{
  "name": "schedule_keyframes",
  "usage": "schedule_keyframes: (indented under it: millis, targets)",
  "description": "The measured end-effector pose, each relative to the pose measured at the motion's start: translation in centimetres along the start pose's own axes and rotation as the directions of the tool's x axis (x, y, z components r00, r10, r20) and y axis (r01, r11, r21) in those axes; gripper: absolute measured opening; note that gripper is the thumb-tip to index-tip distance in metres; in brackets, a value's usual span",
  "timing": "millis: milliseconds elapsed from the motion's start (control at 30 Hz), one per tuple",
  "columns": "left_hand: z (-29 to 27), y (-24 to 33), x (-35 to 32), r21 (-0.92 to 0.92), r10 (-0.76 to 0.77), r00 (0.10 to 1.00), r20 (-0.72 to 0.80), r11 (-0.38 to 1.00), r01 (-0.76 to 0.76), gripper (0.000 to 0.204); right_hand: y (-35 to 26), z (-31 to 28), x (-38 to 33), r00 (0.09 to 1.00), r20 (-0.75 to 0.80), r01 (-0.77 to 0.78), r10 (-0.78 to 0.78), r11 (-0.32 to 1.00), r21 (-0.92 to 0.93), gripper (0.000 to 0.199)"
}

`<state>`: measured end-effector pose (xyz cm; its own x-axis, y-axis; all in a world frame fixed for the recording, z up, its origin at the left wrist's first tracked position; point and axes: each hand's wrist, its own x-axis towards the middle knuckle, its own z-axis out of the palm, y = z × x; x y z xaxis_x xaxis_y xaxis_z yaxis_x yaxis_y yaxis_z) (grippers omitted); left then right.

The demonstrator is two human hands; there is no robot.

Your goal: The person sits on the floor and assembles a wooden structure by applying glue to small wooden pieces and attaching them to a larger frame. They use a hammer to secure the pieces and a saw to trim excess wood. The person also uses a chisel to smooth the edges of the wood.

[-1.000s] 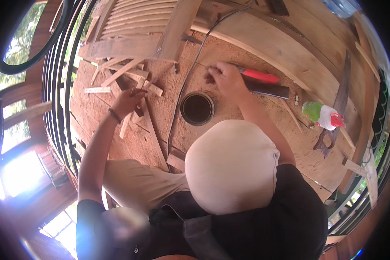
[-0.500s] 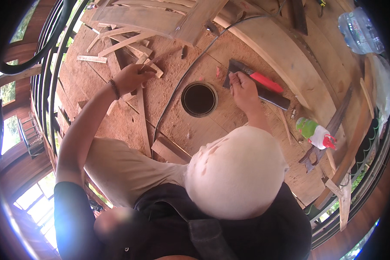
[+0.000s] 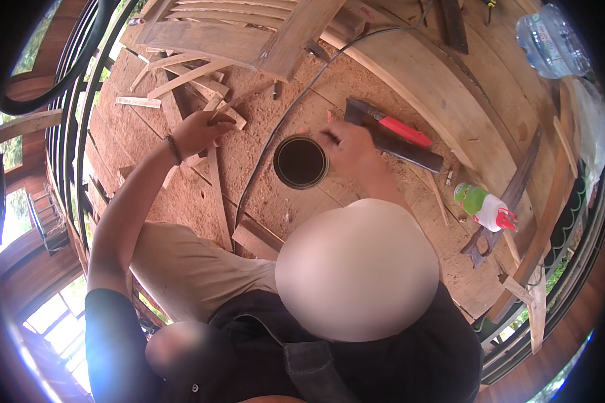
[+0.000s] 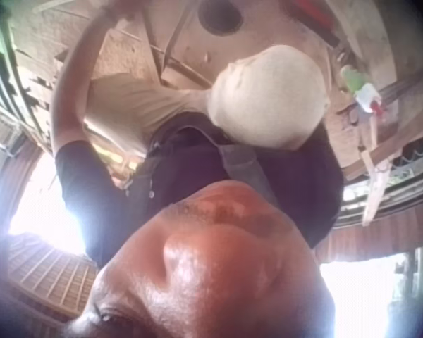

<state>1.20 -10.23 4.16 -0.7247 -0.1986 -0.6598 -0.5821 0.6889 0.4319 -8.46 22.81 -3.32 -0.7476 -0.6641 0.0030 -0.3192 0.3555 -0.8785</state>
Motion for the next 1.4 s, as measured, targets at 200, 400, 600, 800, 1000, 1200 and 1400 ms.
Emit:
schedule_keyframes:
  millis: [200, 400, 600, 800, 1000, 1200, 1400]
  targets:
    - [-0.4, 1.5, -0.9, -0.013, -0.050, 0.999, 0.021, 0.999, 0.050, 0.036, -3.5, 3.3, 1.4, 0.668, 0.726, 0.515, -0.160, 0.804, -0.297, 0.014]
    - [-0.7, 0.0, -0.5, -0.055, 0.033, 0.999, -0.003, 0.998, -0.033, 0.036, -5.6, 5.8, 3.8, 0.407, 0.896, 0.644, 0.178, 0.640, -0.420, 0.020]
    - [-1.3, 1.5, -1.4, -0.049, -0.059, 0.998, 0.019, 0.997, 0.060, 0.037, -2.1, 9.0, 3.5, 0.383, 0.896, 0.700, 0.222, 0.563, -0.439, 0.025]
    - [-0.4, 1.4, -1.2, -0.012, -0.001, 0.999, 0.040, 1.000, 0.001, 0.039, -0.6, 9.0, 3.2, 0.405, 0.913, 0.805, -0.044, 0.491, -0.334, 0.028]
    - [1.0, 2.8, -1.2, -0.050, 0.092, 0.986, 0.138, 0.995, -0.086, 0.040, -3.1, 7.4, 3.9, 0.378, 0.885, 0.528, 0.272, 0.722, -0.447, 0.029]
    - [0.6, 2.7, -1.6, -0.097, 0.072, 0.989, 0.131, 0.994, -0.060, 0.037, -6.6, 4.7, 3.6, 0.433, 0.894, 0.577, 0.116, 0.726, -0.374, 0.027]
    - [0.5, 2.8, -1.6, -0.215, 0.140, 0.982, 0.124, 0.970, -0.111, 0.037, -5.3, 0.5, 6.0, 0.996, 0.079, 0.014, -0.028, 0.986, 0.166, 0.018]
